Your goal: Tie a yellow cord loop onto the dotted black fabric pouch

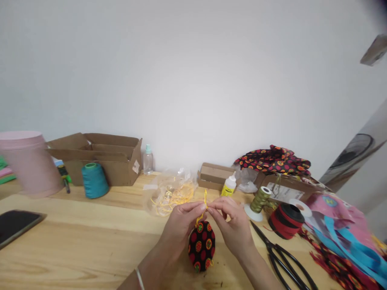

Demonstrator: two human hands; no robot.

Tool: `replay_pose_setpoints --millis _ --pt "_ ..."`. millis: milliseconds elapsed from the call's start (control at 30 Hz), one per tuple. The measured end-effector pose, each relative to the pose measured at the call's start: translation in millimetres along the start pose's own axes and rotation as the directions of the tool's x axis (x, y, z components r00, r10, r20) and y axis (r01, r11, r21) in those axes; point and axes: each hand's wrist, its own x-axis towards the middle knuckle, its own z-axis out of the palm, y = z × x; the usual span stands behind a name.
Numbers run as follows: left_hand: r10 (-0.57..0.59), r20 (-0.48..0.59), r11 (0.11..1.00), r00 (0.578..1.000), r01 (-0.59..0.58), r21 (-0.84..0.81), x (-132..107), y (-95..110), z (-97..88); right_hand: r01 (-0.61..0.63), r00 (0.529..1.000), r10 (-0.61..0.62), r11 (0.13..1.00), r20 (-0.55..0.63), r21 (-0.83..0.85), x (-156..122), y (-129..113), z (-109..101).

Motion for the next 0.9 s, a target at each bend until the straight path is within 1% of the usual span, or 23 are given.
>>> replay_pose_setpoints --millis 67,200,333,433,500,567,667,733,767,833,900 --pt "-0.026 0.029 0.994 0.999 0.029 -0.105 0 -1 0.4 0.045 0.999 -0.045 0.999 -0.010 -0.024 0 0 -1" --pt "-0.062 0.005 0.967 0.998 0.061 -0.246 0 -3 2.4 0.131 0.991 -0.132 0.985 0.005 -0.113 0 -2 -3" --pt "-0.095 -0.010 0.946 0.995 0.087 -0.314 -1 -6 4.6 0.192 0.981 -0.190 0.949 0.034 -0.250 -1 -4 -5" --pt "-0.085 -0.006 0.938 0.996 0.078 -0.337 -1 -8 5.2 0.200 0.980 -0.195 0.930 0.047 -0.308 -1 -4 -5" --pt "-0.080 0.009 0.945 0.997 0.079 -0.318 -1 -7 5.2 0.174 0.985 -0.168 0.942 0.045 -0.288 -1 -4 -5" --pt "-0.085 0.034 0.965 0.996 0.090 -0.247 -1 -5 4.5 0.128 0.992 -0.121 0.962 0.043 -0.242 -1 -3 -5" --pt "-0.064 0.039 0.997 0.997 0.065 -0.039 0 0 2.0 0.066 0.996 -0.055 0.981 0.064 -0.183 0 -2 -6" --pt "-0.026 0.003 0.995 1.000 0.025 0.097 1 2 0.0 0.049 0.997 -0.037 0.985 0.073 -0.164 1 -1 -7" --pt "-0.010 -0.015 0.991 1.000 0.012 0.132 1 3 -0.7 0.043 0.997 -0.032 0.987 0.068 -0.158 1 -1 -7" --pt "-0.010 -0.026 0.994 1.000 0.013 0.109 0 3 -1.0 0.033 0.999 -0.027 0.990 0.046 -0.140 2 -1 -6" --pt "-0.034 0.007 0.999 0.999 0.034 -0.012 0 2 0.1 0.011 1.000 -0.009 0.995 0.019 -0.102 2 -1 -5"
